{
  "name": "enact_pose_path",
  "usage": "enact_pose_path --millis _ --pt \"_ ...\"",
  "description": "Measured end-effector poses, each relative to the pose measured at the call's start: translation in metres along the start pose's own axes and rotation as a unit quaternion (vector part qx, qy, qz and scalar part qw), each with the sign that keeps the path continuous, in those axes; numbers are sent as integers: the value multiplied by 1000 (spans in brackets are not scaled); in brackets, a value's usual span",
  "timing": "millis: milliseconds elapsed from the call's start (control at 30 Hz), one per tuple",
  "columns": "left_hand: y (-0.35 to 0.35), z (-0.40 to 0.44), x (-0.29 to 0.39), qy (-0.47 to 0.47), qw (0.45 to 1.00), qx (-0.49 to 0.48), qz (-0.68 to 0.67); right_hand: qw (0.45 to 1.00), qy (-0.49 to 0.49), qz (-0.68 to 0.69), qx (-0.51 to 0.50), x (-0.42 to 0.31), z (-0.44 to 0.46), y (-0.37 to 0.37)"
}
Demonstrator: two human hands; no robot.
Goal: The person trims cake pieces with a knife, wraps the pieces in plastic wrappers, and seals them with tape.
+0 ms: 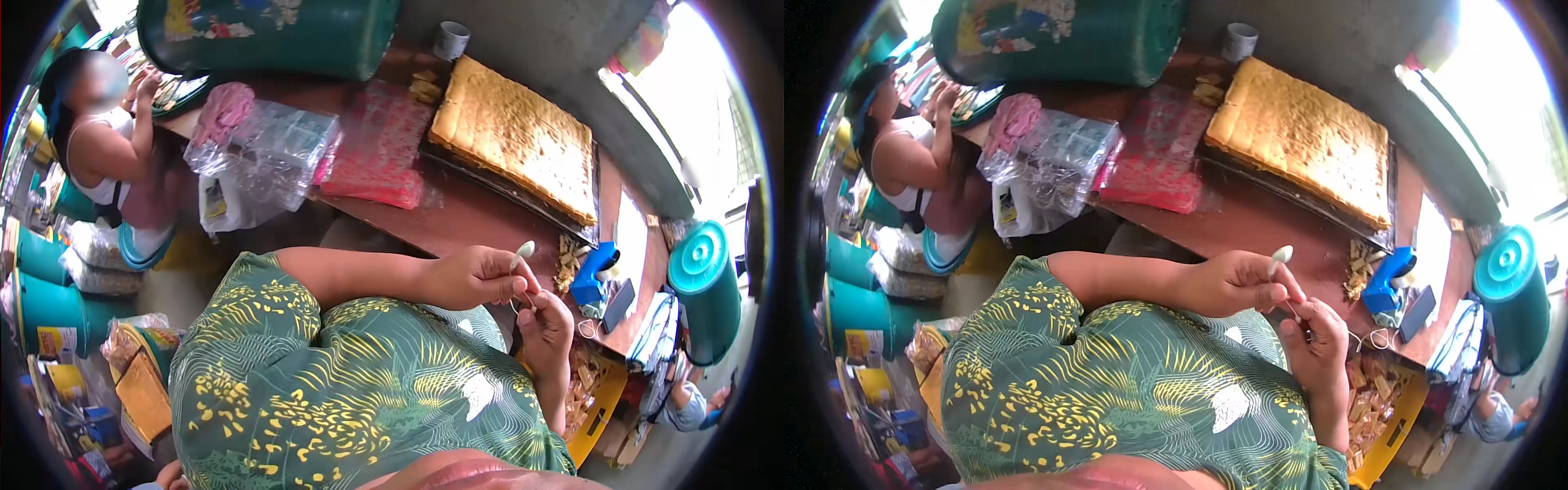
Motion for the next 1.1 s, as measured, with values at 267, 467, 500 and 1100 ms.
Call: enact_pose_path --millis 267,467,500,1100 --pt "-29 -74 79 122 985 107 49 971 -28 -58 -231 -28 33 22" --pt "-37 -87 106 28 966 240 88 967 -4 -24 -253 -24 38 39" --pt "-39 -88 107 34 967 240 78 967 -7 -18 -253 -23 38 39" --pt "-47 -77 206 366 871 -192 264 972 -54 5 -227 -15 33 12"
Point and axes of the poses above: each hand's wrist, its own z-axis towards the middle knuckle, its own y-axis out of the palm, x = y × z, the point moved 1 cm from there along z, towards the middle knuckle, and after that the axes turned 6 degrees about z, right-handed, at the moved point
